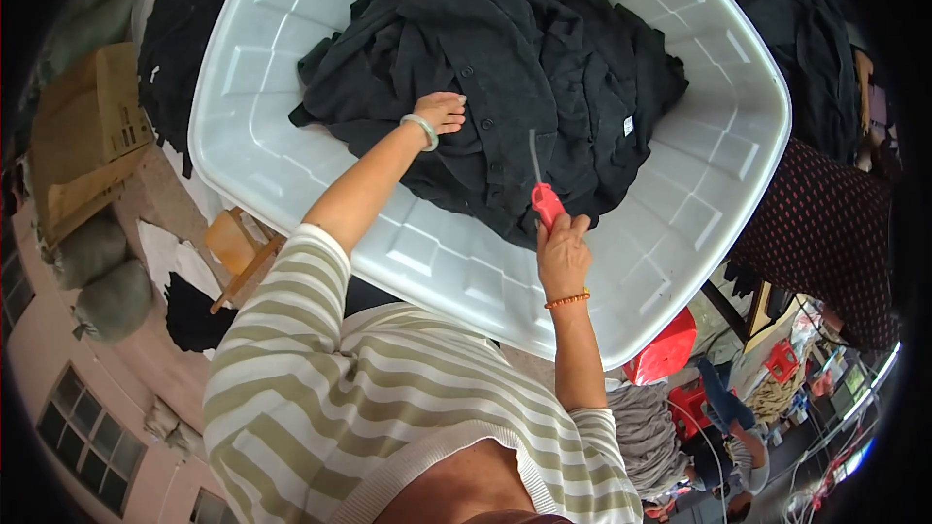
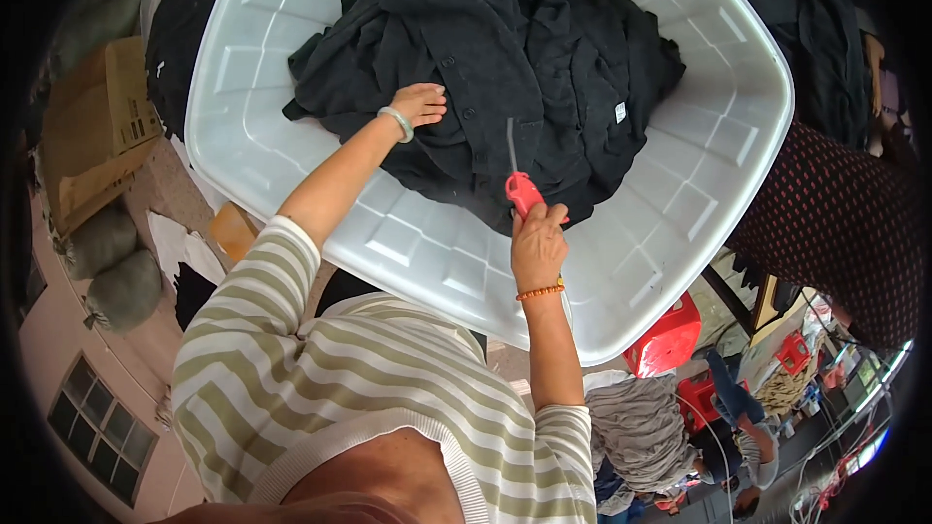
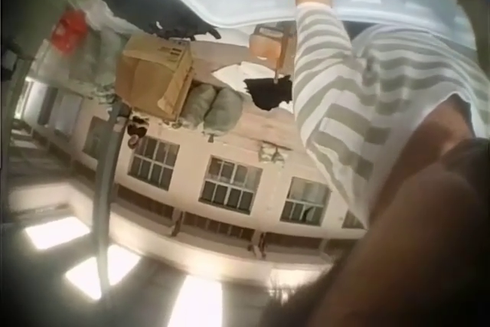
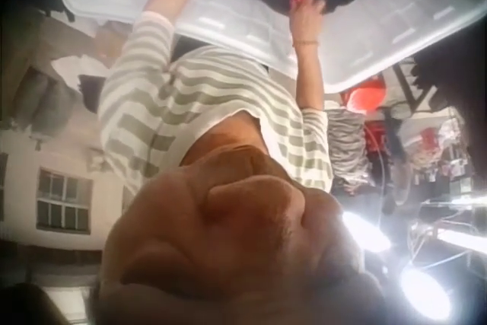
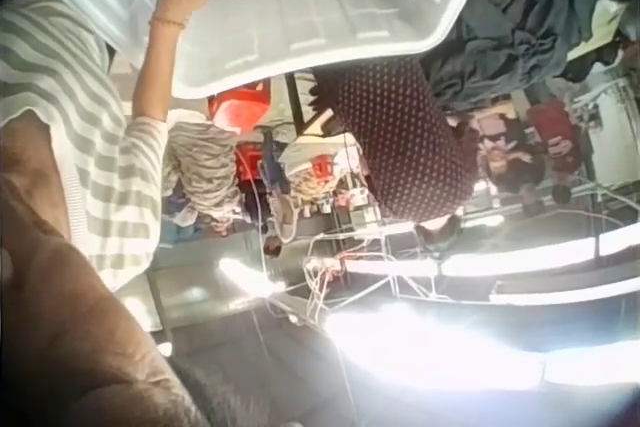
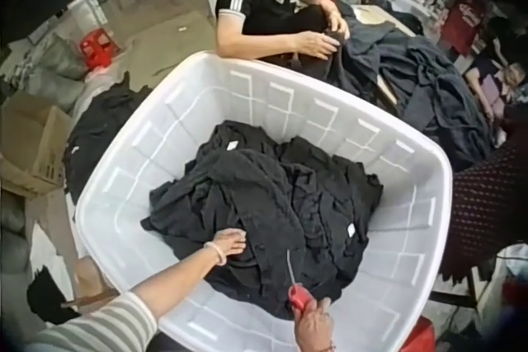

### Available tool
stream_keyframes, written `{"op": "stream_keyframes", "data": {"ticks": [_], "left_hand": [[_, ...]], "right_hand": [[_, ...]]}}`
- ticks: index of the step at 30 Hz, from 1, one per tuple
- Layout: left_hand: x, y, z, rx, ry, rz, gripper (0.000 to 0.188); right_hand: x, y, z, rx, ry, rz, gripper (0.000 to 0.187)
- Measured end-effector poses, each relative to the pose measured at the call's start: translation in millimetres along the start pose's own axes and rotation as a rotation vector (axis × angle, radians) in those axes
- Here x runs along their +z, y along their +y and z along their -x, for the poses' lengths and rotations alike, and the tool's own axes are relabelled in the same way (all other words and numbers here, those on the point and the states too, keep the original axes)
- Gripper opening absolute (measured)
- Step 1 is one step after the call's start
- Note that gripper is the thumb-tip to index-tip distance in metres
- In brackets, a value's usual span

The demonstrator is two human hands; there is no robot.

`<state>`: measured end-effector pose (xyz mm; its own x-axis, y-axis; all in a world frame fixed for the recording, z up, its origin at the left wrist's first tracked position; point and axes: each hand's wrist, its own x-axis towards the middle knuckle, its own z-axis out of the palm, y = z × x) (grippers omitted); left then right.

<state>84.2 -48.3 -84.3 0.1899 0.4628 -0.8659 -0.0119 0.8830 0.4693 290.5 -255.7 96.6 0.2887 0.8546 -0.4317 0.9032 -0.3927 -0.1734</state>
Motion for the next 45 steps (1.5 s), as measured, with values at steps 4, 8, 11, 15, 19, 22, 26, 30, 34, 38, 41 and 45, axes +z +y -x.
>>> {"op": "stream_keyframes", "data": {"ticks": [4,8,11,15,19,22,26,30,34,38,41,45], "left_hand": [[34,1,-13,0.058,0.161,-0.01,0.058],[47,5,-30,0.136,0.429,-0.174,0.057],[38,5,-48,0.11,0.452,-0.109,0.045],[20,7,-57,0.124,0.213,-0.031,0.018],[16,11,-57,0.099,0.27,0.031,0.015],[18,13,-52,0.047,0.203,0.179,0.021],[13,-8,-53,-0.026,0.028,0.211,0.029],[17,-44,-35,0.03,-0.031,0.122,0.04],[28,-61,-31,0.145,0.056,0.155,0.04],[43,-75,-18,0.151,0.158,-0.027,0.032],[47,-94,-11,0.103,0.078,-0.106,0.03],[49,-107,-15,0.009,0.102,-0.034,0.023]], "right_hand": [[-21,2,-10,0.098,0.084,-0.07,0.03],[-22,1,-15,0.117,0.186,-0.213,0.028],[-16,7,-21,-0.094,0.19,-0.123,0.028],[-1,-1,-41,-0.189,-0.01,-0.091,0.023],[5,-29,-76,-0.122,-0.108,-0.3,0.029],[0,-41,-102,-0.143,-0.095,-0.321,0.032],[-2,-33,-98,-0.125,-0.189,-0.249,0.036],[6,-5,-67,-0.109,-0.28,-0.15,0.034],[7,9,-49,-0.087,-0.335,-0.089,0.033],[15,22,-38,-0.016,-0.394,-0.048,0.035],[32,36,-27,-0.046,-0.458,-0.005,0.036],[39,45,-18,-0.073,-0.418,0.047,0.032]]}}
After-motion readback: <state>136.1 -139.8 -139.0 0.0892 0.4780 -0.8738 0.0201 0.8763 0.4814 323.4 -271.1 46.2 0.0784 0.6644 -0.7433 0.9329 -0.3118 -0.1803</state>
